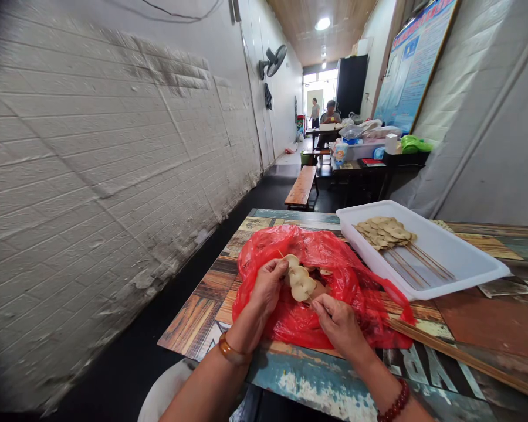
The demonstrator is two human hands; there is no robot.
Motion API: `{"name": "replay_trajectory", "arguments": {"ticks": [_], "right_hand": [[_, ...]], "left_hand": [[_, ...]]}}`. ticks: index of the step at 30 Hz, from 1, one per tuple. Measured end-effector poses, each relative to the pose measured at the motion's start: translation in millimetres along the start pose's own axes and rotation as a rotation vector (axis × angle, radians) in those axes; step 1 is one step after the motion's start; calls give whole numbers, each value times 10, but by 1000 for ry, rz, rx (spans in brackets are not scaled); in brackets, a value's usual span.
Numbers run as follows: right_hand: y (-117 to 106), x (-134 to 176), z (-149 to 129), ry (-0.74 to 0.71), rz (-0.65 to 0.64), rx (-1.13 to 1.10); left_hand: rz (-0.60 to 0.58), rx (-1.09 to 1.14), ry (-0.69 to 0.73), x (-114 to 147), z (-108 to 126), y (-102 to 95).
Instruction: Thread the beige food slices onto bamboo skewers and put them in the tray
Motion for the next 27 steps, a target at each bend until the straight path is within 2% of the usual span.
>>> {"name": "replay_trajectory", "arguments": {"ticks": [5,8,12,22,27], "right_hand": [[-1,-15,44,105,-20,-103],[10,-18,103,203,-18,-196],[31,-22,144,220,-8,-251],[-2,-46,51,94,62,-54],[-30,-40,93,135,34,-95]], "left_hand": [[-17,94,-8,-15,-8,17],[-91,115,-137,12,-59,61],[-204,77,-257,88,-137,143],[-199,25,-184,132,-193,155],[-217,-31,-173,140,-159,161]]}}
Point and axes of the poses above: each hand's wrist, its own x-axis away from the middle knuckle, its own y-axis out of the palm, z = x × y, the point moved 2 cm from there along -x, towards the middle knuckle, and after that the axes turned 11 degrees about z, right-handed, at the moved point
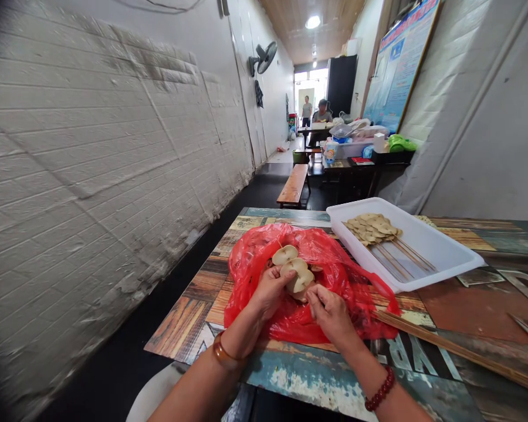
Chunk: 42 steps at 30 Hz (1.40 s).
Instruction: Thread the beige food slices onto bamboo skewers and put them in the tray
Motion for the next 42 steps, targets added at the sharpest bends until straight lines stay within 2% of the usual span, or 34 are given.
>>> {"name": "replay_trajectory", "arguments": {"ticks": [2,4,6,10,14,17,20,24,28,34,39,42], "right_hand": [[-70,-20,40,49,44,-25],[-167,-50,84,81,142,-59],[-258,-75,122,100,235,-118],[-352,-93,146,107,308,-172],[-378,-87,117,72,345,-121],[-381,-82,95,33,347,-92],[-378,-73,74,-17,340,-73],[-377,-61,42,-39,332,-29],[-374,-65,24,-42,325,13],[-354,-76,54,-54,295,42],[-349,-71,65,-26,284,39],[-341,-68,74,6,265,-1]], "left_hand": [[5,-36,33,-2,59,-9],[24,-35,76,-14,130,-35],[84,-54,121,-36,185,-78],[140,-202,226,-94,199,-148],[143,-600,500,-143,174,-195],[30,-962,686,-145,152,-202],[-83,-1263,766,-117,138,-194],[-133,-1512,799,-73,140,-172],[-145,-1538,784,-69,133,-178],[-131,-1433,790,-95,123,-213],[-2,-1135,735,-132,124,-224],[92,-844,612,-147,166,-228]]}}
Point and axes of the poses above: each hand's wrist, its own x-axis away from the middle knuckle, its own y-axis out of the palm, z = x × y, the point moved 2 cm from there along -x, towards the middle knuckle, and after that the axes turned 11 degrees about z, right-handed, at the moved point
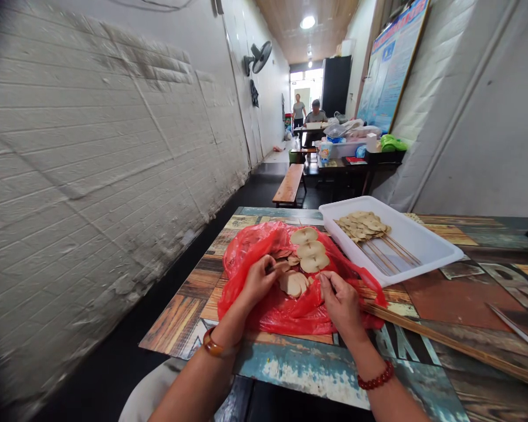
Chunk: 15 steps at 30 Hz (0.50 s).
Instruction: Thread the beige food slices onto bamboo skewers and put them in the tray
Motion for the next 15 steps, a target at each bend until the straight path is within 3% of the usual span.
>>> {"name": "replay_trajectory", "arguments": {"ticks": [6,11,15], "right_hand": [[27,55,43,162,-159,-149],[23,97,26,160,-305,-139],[-26,119,-22,74,-335,2]], "left_hand": [[31,627,-459,-25,45,-84],[105,787,-530,-46,28,-116],[101,831,-526,-57,11,-107]]}}
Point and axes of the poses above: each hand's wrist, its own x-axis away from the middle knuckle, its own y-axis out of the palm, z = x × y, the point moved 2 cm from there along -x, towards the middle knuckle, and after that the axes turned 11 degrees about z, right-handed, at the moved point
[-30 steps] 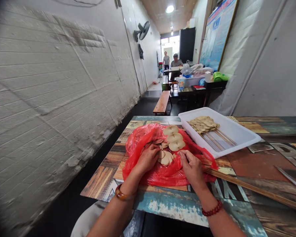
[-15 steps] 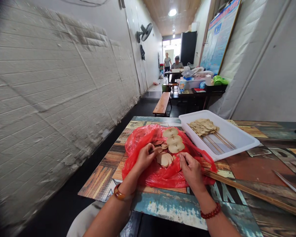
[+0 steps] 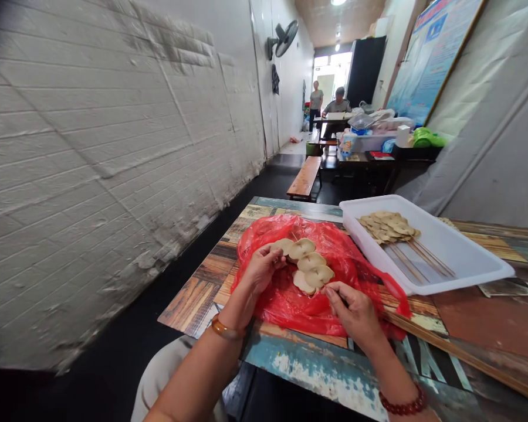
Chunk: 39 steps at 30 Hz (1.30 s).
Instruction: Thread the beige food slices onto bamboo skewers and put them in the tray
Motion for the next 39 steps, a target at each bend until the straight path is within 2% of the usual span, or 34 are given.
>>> {"name": "replay_trajectory", "arguments": {"ticks": [3,7,11,18,39], "right_hand": [[-31,80,-21,-25,-14,73],[-34,242,20,22,-77,65],[-11,335,58,29,-65,82],[47,266,-14,-104,-29,142],[80,236,-45,-151,-22,224]], "left_hand": [[14,-7,3,-16,-20,-15],[1,-37,41,-35,-49,-35],[17,-47,38,-3,-39,-20],[10,-36,12,85,-2,44],[63,-41,63,62,17,29]]}}
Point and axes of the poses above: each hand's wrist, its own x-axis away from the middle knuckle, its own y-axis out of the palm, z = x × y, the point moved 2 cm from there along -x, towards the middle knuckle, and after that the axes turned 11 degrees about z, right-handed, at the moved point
